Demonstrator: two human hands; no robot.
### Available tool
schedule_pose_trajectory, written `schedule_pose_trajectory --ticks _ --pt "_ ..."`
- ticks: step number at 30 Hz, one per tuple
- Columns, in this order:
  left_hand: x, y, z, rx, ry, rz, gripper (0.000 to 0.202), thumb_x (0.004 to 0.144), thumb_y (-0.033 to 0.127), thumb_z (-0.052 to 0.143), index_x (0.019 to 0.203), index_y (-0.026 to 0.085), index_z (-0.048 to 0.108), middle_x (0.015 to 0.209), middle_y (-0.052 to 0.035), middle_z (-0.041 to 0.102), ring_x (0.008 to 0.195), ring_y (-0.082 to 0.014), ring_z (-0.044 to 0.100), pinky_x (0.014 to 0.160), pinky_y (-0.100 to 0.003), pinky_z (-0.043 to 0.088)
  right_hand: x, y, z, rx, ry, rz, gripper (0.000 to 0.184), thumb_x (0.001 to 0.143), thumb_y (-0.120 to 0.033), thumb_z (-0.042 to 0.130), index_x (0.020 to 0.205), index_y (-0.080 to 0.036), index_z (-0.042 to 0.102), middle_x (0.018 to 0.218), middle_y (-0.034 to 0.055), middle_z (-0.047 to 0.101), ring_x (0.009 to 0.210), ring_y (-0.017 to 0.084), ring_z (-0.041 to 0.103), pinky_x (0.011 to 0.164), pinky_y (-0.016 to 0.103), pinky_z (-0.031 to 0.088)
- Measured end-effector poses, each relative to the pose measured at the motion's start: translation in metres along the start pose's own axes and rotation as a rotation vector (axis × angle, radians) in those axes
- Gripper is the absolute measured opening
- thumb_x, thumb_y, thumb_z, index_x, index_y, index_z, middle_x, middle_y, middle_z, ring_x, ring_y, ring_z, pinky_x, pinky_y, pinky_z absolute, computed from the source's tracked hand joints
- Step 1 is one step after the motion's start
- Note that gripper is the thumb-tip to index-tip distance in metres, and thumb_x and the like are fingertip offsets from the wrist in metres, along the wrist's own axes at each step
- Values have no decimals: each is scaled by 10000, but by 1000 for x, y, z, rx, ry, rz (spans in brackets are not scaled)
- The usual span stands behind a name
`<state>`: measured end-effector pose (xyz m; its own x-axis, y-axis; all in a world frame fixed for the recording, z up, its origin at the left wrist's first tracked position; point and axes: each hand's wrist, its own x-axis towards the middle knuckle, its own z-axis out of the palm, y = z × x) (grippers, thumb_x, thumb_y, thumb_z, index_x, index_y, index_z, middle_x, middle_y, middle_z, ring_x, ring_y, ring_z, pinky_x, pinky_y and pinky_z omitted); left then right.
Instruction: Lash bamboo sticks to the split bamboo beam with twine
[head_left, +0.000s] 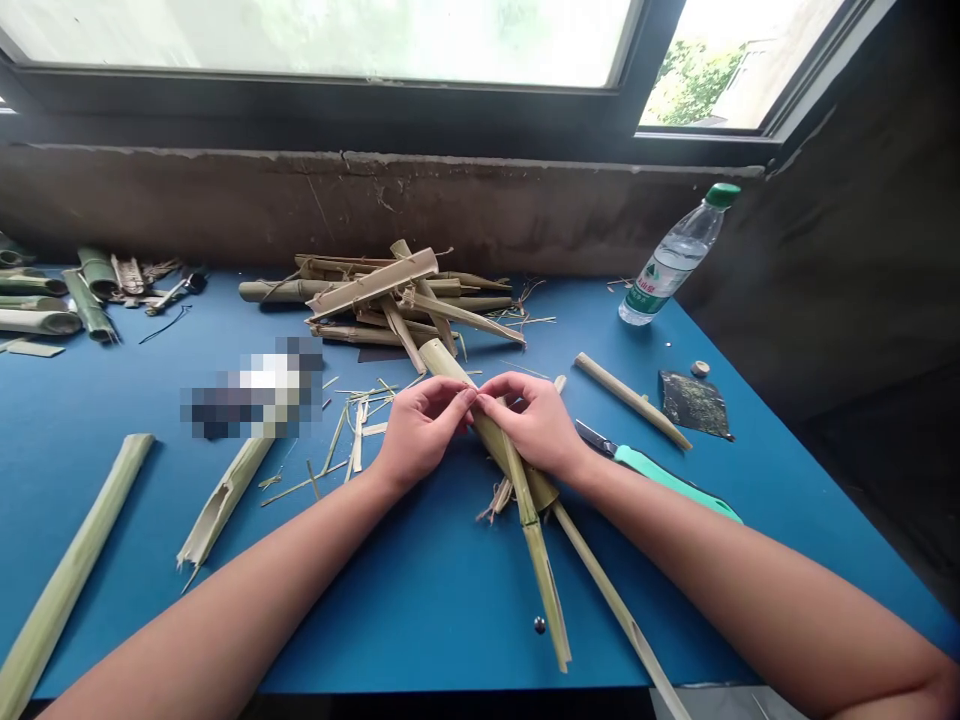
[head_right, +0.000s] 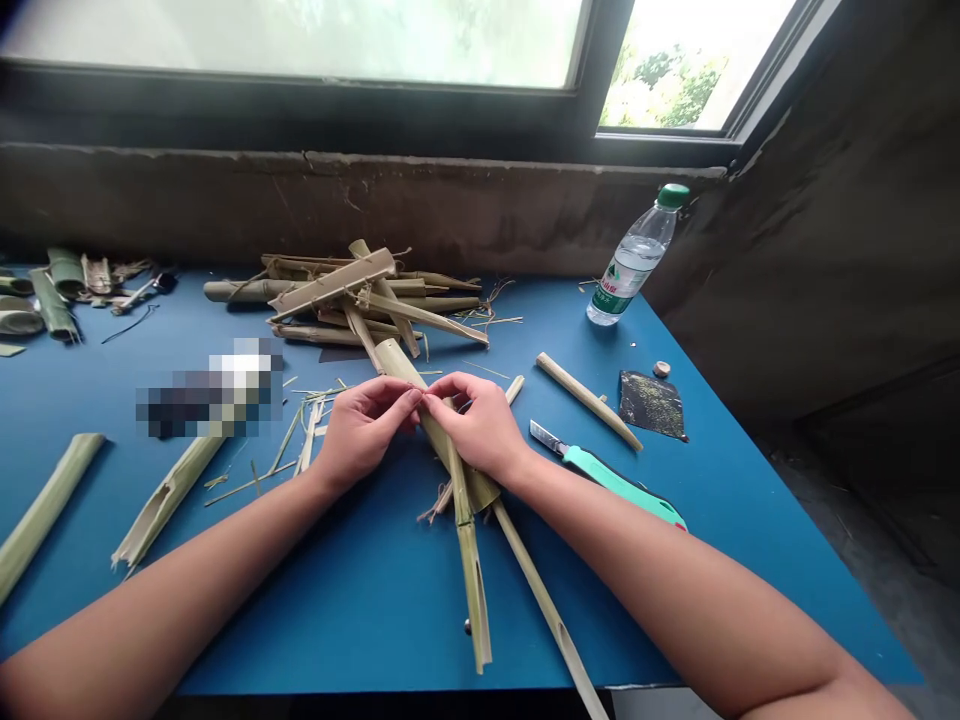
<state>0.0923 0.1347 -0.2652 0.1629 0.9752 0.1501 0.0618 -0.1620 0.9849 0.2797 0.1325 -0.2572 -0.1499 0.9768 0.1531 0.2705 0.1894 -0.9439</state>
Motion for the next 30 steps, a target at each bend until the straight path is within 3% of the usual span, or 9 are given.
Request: schedule_pose_trajectory --ticks 5,8,13,16,20,25,30 --pt "1 -2 0 15 -3 0 282 965 457 781 968 176 753 837 -45 783 683 -166 707 668 -281 600 1 -2 -7 -43 -73 22 236 895 -398 826 1014 -197 794 1009 51 820 873 211 745 746 315 575" --pt "2 -4 -1 14 3 4 261 991 434 757 995 174 734 830 -38 771 700 -159 706 699 -274 601 3 -4 -10 -70 -74 19 171 935 -354 751 919 -192 803 960 49 805 861 212 717 746 323 558" --pt "2 -5 -1 21 5 20 257 1022 427 713 1054 173 731 884 -50 773 744 -165 717 728 -279 605 4 -4 -11 -56 -1 0 282 1022 -353 600 893 -177 779 890 48 771 852 200 676 783 326 534" --pt "0 -4 -1 51 3 38 227 1024 403 713 1048 178 739 915 -51 779 765 -166 724 750 -277 609 2 -2 -10 -43 -27 -1 277 1004 -407 659 907 -178 779 845 36 759 777 185 652 720 312 523" --pt "-3 -3 1 101 -3 66 184 1008 371 735 1035 192 763 995 -55 791 838 -182 748 778 -277 614 1 0 -8 -61 -78 10 213 876 -389 830 946 -190 804 816 18 751 683 164 604 612 292 472" --pt "-4 -4 0 120 -13 50 201 1008 382 733 1055 190 768 978 -57 799 788 -178 743 758 -285 613 1 0 -5 -72 -55 8 168 908 -328 746 840 -178 781 788 31 752 711 178 638 654 304 498" --pt "-2 -7 0 123 -28 25 251 942 370 808 1110 188 766 957 -63 804 821 -200 751 746 -292 609 0 3 -3 -82 -38 -8 150 929 -300 709 856 -187 775 795 16 748 711 171 639 655 299 495"
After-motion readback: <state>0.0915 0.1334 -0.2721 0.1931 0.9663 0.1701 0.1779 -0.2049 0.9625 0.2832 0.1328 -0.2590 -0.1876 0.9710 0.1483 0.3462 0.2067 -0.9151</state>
